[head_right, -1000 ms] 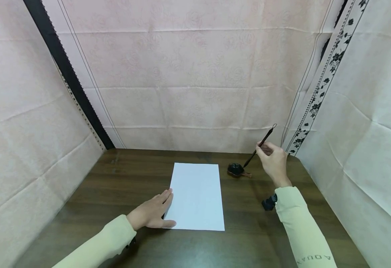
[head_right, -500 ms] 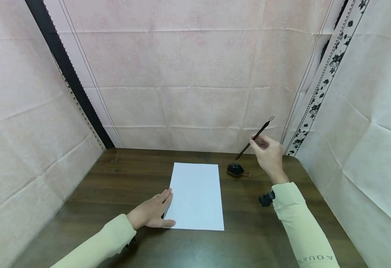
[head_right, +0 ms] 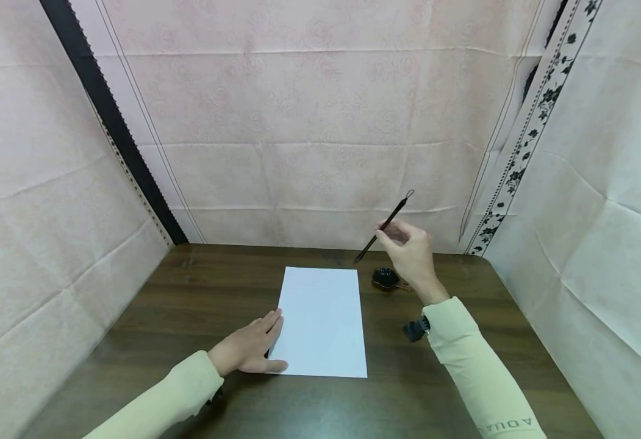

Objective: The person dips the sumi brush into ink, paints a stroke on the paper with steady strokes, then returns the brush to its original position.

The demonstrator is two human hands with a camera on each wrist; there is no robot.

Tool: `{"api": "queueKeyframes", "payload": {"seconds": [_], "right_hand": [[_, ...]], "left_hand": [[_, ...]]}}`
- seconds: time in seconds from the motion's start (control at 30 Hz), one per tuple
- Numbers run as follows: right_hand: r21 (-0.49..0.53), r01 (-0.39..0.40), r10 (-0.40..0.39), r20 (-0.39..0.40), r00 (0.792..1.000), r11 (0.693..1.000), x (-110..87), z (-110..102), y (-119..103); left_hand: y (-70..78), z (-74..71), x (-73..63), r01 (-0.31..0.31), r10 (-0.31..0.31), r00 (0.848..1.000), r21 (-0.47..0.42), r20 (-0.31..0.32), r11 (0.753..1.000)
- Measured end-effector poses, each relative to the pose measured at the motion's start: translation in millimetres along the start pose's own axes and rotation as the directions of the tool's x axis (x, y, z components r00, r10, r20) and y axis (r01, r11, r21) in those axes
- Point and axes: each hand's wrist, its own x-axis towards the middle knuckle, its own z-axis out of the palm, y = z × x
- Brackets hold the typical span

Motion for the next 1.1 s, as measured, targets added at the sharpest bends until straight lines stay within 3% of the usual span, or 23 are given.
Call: {"api": "queueKeyframes", "payload": {"seconds": [0.17, 0.53, 1.1], "right_hand": [[0.032, 0.040, -0.042, 0.064, 0.997, 0.999, 0.2, 19.8, 3.6], [0.079, 0.112, -0.124, 0.158, 0.980, 0.990, -11.8, 64.7, -11.5], [0.159, 0.101, -0.129, 0.175, 0.976, 0.982, -34.7, 107.2, -2.4]], "left_hand": [[0.0, -0.4, 0.2, 0.001, -0.001, 1.000, 0.001, -0.001, 1.000], [0.6, 0.4, -0.8, 0.010, -0.010, 1.000, 0.007, 0.000, 1.000], [2.9, -1.8, -0.1, 0.043, -0.042, 0.999, -0.015, 0.014, 0.999]]}}
